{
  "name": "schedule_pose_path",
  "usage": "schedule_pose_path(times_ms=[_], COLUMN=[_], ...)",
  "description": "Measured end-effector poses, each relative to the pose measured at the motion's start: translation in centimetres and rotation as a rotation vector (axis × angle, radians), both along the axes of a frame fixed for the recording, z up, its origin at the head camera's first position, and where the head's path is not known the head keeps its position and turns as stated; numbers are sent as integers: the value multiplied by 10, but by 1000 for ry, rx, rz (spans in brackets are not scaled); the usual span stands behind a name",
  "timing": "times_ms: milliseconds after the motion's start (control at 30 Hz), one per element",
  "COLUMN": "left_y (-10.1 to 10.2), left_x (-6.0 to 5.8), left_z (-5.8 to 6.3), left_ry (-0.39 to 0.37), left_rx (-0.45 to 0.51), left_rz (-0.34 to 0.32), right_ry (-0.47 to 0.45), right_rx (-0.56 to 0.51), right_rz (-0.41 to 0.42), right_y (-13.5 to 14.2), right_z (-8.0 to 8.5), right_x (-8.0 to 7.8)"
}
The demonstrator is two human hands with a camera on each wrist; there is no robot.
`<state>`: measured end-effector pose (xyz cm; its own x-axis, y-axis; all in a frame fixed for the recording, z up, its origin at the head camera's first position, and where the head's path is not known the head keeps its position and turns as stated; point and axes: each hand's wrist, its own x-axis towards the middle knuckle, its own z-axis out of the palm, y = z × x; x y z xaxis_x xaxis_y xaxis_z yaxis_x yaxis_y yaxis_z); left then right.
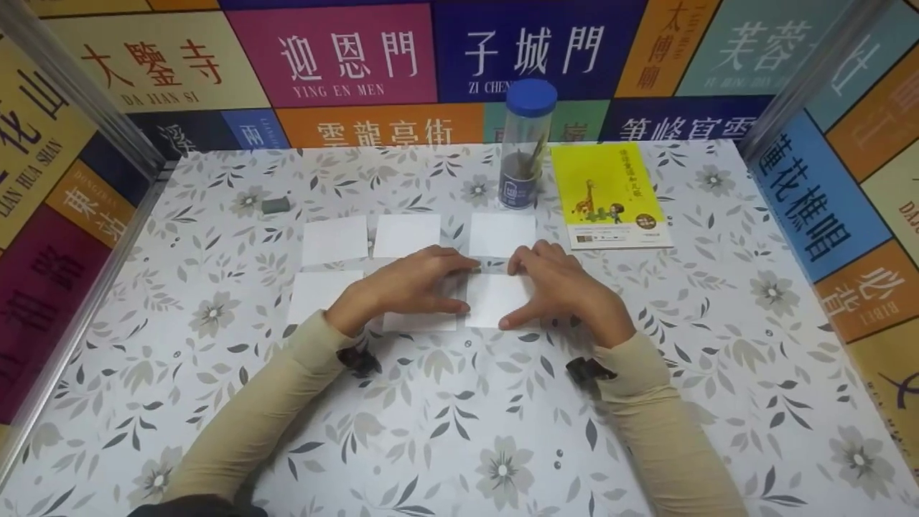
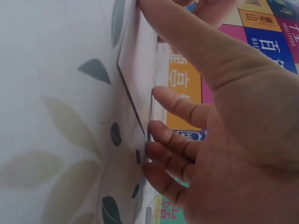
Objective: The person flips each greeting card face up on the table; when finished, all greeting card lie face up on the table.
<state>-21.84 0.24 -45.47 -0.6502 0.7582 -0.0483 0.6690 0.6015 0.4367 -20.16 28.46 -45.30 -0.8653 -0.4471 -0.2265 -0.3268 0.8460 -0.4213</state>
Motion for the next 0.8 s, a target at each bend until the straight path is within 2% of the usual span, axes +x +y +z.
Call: schedule_pose_path(times_ms=[200, 400, 600, 800], left_y=[1, 5, 6, 1], left_x=[6, 9, 8, 4], left_z=[-4, -5, -8, -11], left_ry=[47, 28, 6, 20], left_rx=[-14, -20, 5, 1], left_rz=[27, 46, 43, 25], right_ry=[25, 5, -6, 7], right_rx=[10, 10, -3, -31], right_rz=[-9, -9, -6, 8], right_y=[-3, -4, -4, -6], right_z=[0, 0, 1, 1], right_x=[-2, -3, -2, -1])
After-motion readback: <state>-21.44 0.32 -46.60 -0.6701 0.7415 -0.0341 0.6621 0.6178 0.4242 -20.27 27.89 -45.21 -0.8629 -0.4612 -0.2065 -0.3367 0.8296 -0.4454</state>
